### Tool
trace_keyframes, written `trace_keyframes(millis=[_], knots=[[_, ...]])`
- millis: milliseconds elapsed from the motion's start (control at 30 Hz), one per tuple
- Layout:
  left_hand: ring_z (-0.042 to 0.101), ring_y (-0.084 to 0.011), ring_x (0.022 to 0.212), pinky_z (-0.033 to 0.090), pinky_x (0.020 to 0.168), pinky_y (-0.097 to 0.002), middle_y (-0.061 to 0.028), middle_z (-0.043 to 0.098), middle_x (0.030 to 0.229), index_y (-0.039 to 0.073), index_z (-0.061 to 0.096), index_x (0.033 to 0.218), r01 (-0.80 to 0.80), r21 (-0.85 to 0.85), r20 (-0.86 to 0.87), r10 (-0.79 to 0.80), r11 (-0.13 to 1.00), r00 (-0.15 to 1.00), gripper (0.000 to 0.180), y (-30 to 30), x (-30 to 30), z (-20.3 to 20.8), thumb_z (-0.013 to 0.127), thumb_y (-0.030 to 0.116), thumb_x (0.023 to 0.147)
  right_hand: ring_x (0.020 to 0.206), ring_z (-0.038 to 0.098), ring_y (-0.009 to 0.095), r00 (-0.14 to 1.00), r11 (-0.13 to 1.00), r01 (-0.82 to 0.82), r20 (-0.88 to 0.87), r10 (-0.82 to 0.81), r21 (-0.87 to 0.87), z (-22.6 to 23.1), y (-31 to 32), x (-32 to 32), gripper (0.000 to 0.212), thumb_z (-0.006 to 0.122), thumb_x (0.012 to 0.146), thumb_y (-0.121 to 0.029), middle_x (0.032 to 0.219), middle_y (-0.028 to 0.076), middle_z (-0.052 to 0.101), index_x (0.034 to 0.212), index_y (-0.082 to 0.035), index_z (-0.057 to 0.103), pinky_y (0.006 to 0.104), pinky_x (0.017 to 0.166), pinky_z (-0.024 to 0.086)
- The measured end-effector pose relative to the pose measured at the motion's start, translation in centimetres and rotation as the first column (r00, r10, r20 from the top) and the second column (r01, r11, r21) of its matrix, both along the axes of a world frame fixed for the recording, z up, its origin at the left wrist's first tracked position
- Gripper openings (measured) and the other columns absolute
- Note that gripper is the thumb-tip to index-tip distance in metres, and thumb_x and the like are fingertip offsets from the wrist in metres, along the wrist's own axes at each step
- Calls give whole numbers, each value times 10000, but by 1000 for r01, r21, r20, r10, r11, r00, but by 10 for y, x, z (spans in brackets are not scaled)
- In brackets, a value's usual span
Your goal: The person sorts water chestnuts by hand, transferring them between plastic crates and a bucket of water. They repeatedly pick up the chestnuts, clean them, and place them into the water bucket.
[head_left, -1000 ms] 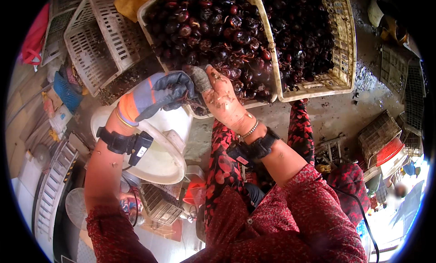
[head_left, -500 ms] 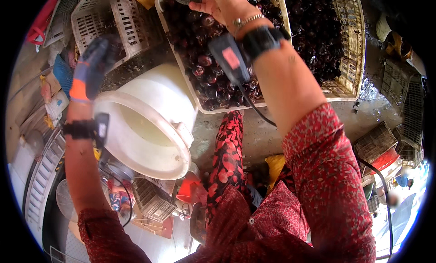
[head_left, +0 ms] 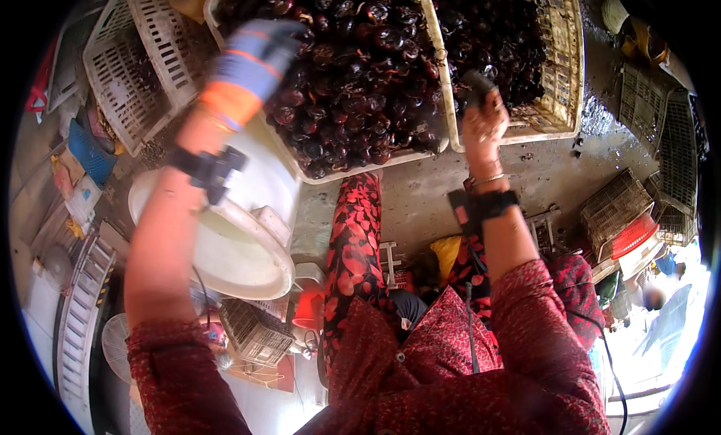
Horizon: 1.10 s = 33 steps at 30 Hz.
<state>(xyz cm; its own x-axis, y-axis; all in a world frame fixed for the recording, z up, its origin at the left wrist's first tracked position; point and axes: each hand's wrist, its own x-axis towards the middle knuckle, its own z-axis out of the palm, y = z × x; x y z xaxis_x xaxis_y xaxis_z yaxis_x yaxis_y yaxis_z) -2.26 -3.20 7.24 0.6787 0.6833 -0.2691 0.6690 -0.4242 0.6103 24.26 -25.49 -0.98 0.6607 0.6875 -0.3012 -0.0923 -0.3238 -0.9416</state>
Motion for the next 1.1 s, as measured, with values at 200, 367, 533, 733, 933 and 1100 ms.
trace_keyframes(millis=[200,367,533,733,933,1100], knots=[[495,-274,969,425,820,-407,-90,495,1164,157,504,1180,332,338,-450,-159,880,879,682,-83,75,-11,759,427,608,815,592,130,353,897,384,-863,-361,-218,8,-23,-47,238,491,889,-215,949,49,631,1014,-30,572,193,585,433],[493,-252,977,419,814,-404,-43,511,1133,166,551,1136,410,277,-581,-188,869,792,567,-78,79,-30,723,402,650,829,570,113,689,978,187,-698,-196,-90,-17,-39,-40,170,441,913,-182,985,6,605,974,-73,556,208,559,415],[506,-257,971,417,843,-406,5,568,1097,209,626,1059,428,368,-473,-230,825,851,374,-73,66,-36,669,338,710,797,556,104,767,992,78,-630,-120,-94,-29,-59,-39,162,421,919,-188,992,-16,588,953,-94,548,219,548,390],[589,-237,852,465,791,-344,-78,658,873,45,662,947,26,232,-149,9,972,989,325,-48,45,-34,752,244,707,639,468,73,731,967,92,-644,-227,-237,0,-65,-62,112,430,905,-162,853,-47,533,907,-112,530,217,494,334],[515,-60,664,426,634,-213,38,608,731,26,666,865,-508,-539,-5,601,672,799,205,-39,11,-10,732,191,764,755,536,78,892,946,-323,-330,308,9,34,-41,-81,239,507,758,115,912,28,565,954,-17,534,206,594,462],[563,-55,737,455,657,-216,18,649,874,47,654,944,-596,-692,-198,687,406,699,173,-51,16,23,689,149,809,741,560,96,725,955,-296,-644,245,30,51,5,-106,344,625,695,59,905,49,600,1021,5,533,235,600,496]])
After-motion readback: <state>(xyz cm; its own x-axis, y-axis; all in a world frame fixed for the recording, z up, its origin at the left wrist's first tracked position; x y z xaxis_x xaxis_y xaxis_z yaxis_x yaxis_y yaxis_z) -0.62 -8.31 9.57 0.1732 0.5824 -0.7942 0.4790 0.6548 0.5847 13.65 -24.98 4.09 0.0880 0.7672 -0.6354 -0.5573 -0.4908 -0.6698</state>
